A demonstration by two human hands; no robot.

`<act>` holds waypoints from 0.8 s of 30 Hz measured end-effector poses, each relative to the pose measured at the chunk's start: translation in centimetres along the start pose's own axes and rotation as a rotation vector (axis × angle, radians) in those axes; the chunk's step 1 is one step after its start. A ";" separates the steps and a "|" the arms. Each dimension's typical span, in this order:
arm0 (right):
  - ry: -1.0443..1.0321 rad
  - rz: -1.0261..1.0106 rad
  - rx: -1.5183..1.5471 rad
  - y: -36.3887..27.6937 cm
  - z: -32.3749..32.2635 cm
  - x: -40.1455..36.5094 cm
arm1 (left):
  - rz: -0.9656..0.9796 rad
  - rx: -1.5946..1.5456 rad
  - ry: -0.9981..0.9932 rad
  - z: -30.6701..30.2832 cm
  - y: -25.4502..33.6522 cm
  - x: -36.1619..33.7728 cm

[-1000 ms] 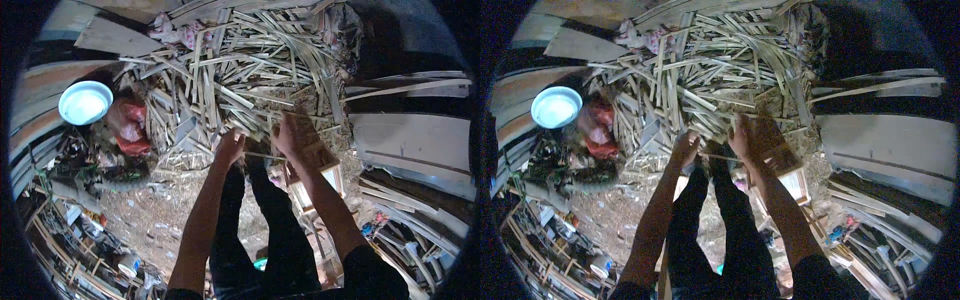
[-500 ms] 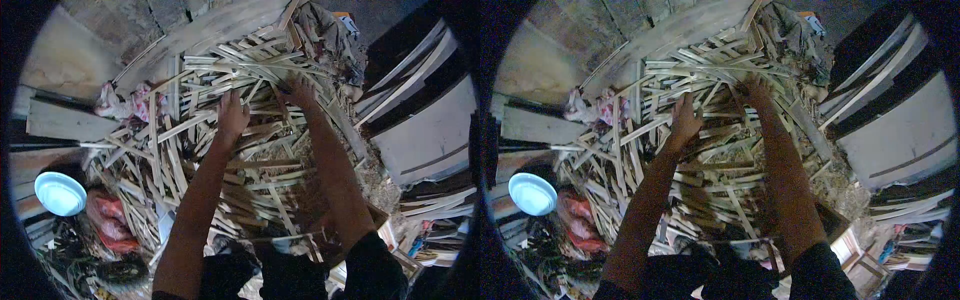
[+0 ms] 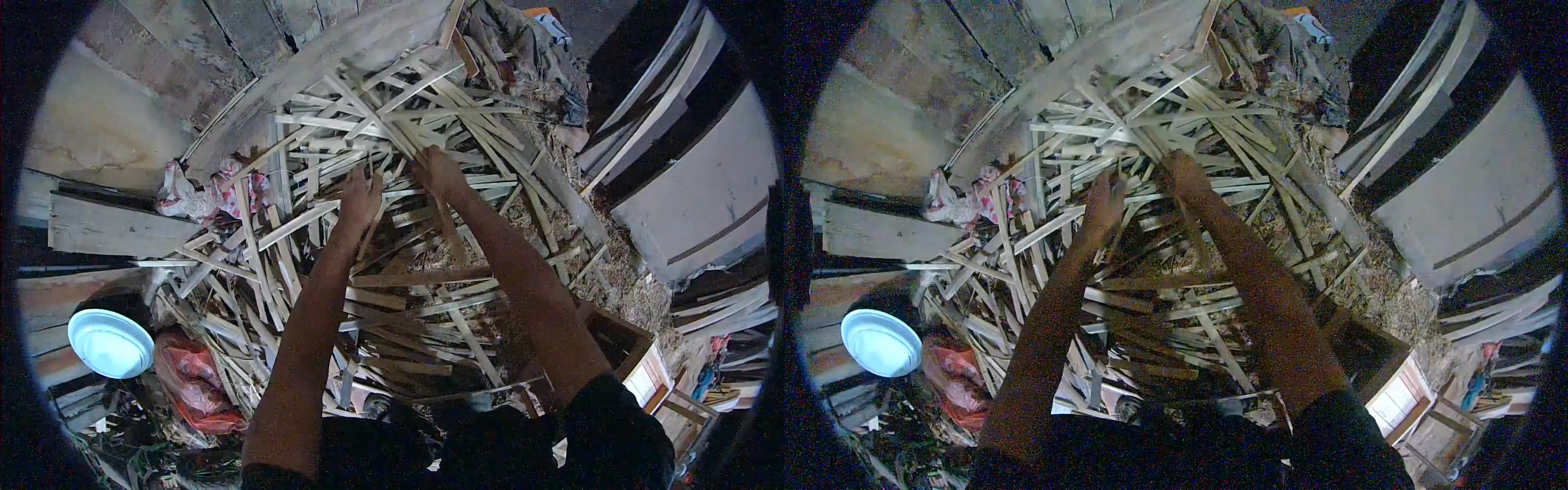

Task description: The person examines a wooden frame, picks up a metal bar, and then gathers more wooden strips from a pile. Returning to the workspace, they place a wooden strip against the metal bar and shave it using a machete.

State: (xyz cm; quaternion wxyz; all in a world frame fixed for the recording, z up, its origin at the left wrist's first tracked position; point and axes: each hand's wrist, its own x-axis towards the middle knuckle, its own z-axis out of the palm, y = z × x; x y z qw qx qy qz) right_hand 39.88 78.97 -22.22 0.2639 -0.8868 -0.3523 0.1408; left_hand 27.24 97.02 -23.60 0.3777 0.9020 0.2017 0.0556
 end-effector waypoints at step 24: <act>-0.395 -0.153 0.868 -7.3 1.3 -1.2 | -0.356 -1.203 0.267 -5.5 -5.7 -3.8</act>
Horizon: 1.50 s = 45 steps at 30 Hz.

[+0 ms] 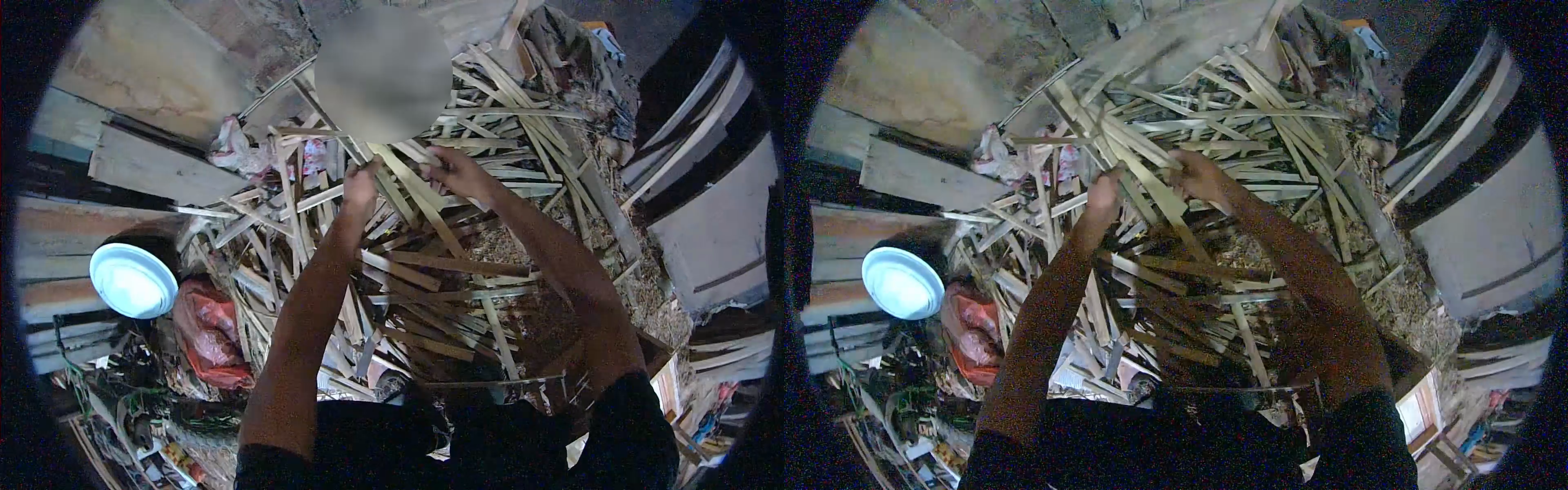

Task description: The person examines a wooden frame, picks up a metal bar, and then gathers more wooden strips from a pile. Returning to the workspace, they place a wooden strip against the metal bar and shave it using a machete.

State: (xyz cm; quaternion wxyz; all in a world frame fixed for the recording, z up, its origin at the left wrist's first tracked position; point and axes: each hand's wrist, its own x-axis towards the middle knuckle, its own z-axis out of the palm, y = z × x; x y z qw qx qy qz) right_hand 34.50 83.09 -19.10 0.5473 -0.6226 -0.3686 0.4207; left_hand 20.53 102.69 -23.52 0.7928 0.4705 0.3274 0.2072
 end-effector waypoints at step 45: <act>0.913 -0.408 -0.807 2.4 -1.6 -2.1 | -0.184 -0.069 -0.434 4.7 10.7 -6.5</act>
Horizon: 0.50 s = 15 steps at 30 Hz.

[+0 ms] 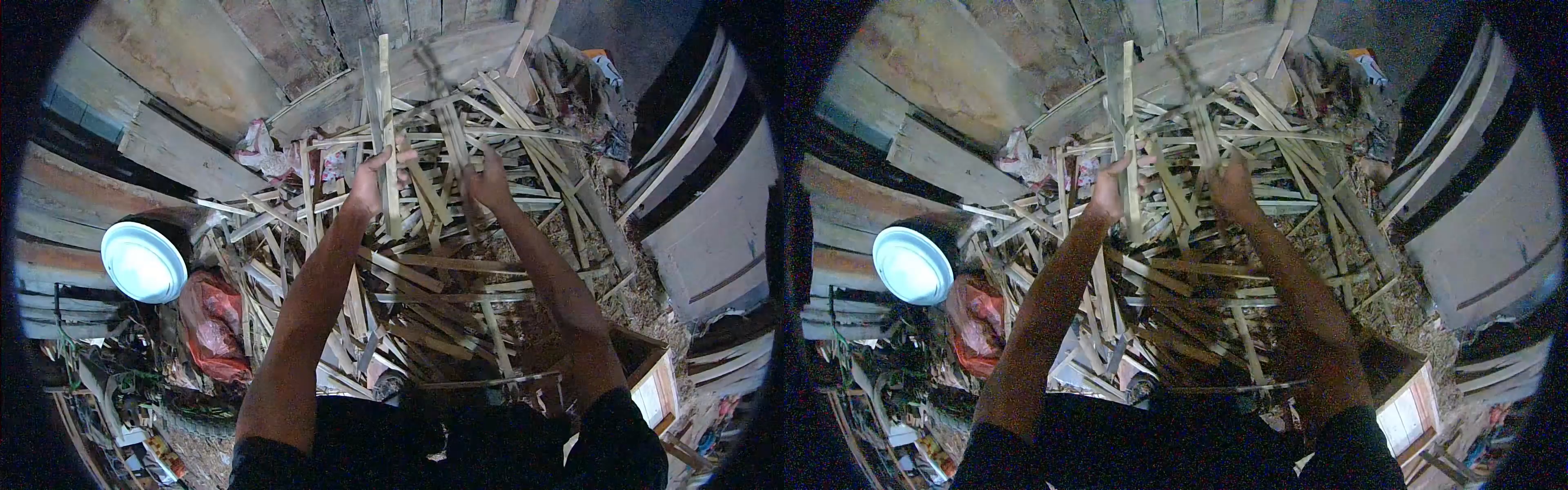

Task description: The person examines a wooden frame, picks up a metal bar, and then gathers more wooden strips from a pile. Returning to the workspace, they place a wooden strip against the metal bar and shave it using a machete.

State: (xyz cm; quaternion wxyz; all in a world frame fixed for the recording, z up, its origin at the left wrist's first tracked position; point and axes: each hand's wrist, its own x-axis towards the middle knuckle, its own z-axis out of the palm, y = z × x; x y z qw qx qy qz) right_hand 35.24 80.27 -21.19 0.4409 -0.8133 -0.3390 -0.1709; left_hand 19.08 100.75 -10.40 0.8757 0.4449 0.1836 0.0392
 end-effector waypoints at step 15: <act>-0.169 0.326 -0.432 9.9 -4.3 1.4 | 0.029 0.296 0.347 -6.5 -6.6 4.5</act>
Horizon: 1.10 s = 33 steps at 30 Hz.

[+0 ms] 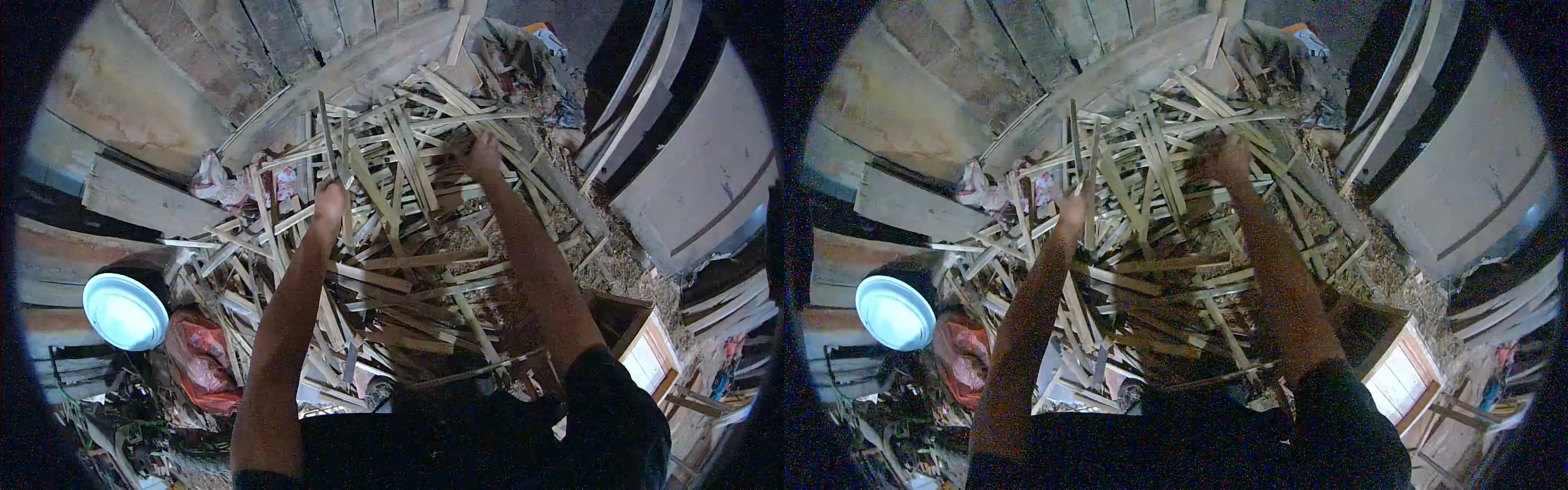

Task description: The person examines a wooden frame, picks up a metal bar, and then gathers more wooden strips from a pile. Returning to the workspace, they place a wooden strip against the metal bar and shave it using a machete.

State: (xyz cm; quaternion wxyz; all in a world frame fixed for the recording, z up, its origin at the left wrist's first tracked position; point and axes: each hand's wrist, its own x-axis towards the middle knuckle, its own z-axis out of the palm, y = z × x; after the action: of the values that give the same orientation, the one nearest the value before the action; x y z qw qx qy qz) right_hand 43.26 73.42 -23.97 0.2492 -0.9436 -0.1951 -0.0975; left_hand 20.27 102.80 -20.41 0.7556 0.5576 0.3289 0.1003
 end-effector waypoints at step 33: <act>-0.785 -0.288 -0.147 2.8 -1.9 -4.0 | -0.254 0.416 -0.072 4.4 -1.9 -6.4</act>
State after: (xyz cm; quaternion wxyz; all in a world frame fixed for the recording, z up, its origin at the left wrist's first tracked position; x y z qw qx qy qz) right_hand 40.62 68.95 -24.66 0.0719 -0.8875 -0.3975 0.2216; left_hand 17.69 95.36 -18.91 0.6420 0.6588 0.3828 -0.0852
